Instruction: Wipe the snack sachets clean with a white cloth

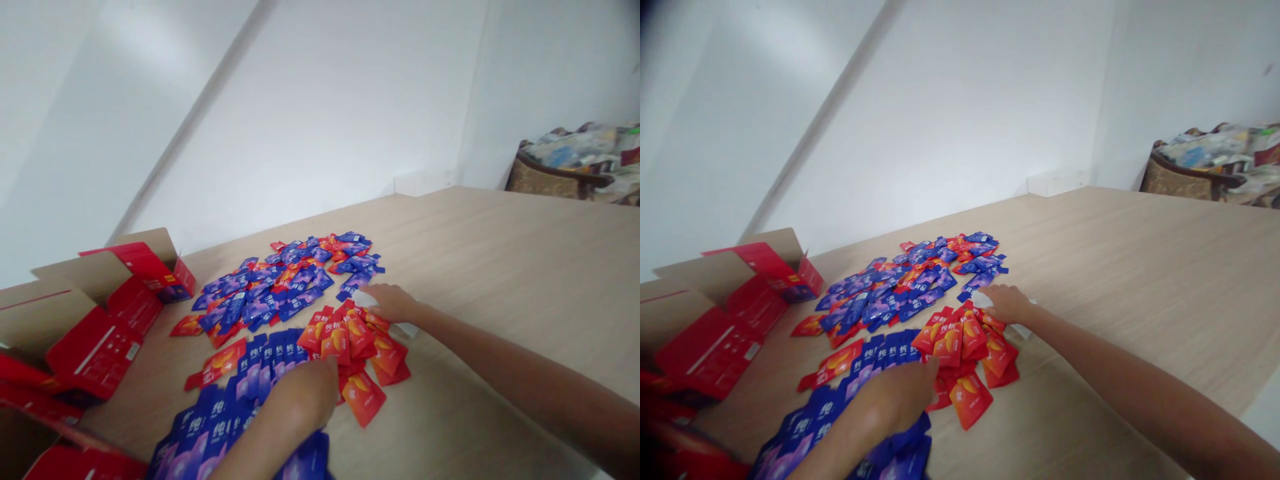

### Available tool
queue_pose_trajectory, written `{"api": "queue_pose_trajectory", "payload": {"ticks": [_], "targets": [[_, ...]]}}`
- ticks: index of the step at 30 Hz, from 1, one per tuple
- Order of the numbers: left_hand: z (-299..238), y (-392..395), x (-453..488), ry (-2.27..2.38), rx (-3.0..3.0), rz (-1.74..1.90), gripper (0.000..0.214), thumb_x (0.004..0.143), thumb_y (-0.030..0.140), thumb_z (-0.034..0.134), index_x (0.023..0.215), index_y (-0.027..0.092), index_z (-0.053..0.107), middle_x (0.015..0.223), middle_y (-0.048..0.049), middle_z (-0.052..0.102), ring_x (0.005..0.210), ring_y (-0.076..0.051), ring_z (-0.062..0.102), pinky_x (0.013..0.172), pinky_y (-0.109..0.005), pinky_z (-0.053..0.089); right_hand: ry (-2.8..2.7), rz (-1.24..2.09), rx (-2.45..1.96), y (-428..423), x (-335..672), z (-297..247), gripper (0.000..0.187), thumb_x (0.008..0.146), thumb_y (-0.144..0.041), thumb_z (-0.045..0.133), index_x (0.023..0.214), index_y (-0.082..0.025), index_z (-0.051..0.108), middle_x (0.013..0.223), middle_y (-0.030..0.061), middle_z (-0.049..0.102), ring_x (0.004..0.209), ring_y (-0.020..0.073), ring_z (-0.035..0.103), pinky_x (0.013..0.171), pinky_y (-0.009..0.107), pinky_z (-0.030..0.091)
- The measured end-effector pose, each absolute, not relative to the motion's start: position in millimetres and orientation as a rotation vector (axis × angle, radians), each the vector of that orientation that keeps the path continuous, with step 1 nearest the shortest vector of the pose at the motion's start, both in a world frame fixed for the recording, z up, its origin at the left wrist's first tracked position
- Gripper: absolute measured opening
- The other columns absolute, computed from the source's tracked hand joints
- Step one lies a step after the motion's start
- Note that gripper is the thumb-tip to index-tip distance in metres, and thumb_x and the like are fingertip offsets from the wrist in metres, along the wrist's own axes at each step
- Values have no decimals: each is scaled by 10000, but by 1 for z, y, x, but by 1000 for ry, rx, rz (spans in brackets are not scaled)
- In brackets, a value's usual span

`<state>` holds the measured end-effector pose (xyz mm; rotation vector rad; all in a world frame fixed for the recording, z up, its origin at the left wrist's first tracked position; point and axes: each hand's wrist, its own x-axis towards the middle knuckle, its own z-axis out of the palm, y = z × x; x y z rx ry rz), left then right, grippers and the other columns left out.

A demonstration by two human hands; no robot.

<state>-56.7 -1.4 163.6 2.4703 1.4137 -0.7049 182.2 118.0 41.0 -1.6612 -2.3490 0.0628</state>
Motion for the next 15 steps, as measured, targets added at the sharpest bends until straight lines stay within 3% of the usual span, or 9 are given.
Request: {"api": "queue_pose_trajectory", "payload": {"ticks": [6,10,15], "targets": [[161,11,-50,1448,2416,-797,541,744,128,511,1277,62,450,1020,-216,662,919,-328,627,740,-408,529,-2306,49,-1676,125,186,39,476,797,-192,445,1273,-186,473,1205,123,556,1079,247,514,896,355,377],[157,16,-49,1474,2400,-765,606,761,189,522,1335,68,369,1044,-213,655,943,-312,620,755,-386,517,-2343,28,-1506,115,168,66,466,827,-244,439,1292,-220,447,1224,95,544,1064,232,517,888,335,381],[130,17,-42,1509,2392,-636,710,729,246,582,1372,111,313,1070,-185,654,930,-285,627,756,-342,506,-2604,110,-1230,91,127,84,424,867,-350,452,1282,-263,455,1043,78,610,895,224,581,751,324,422]]}}
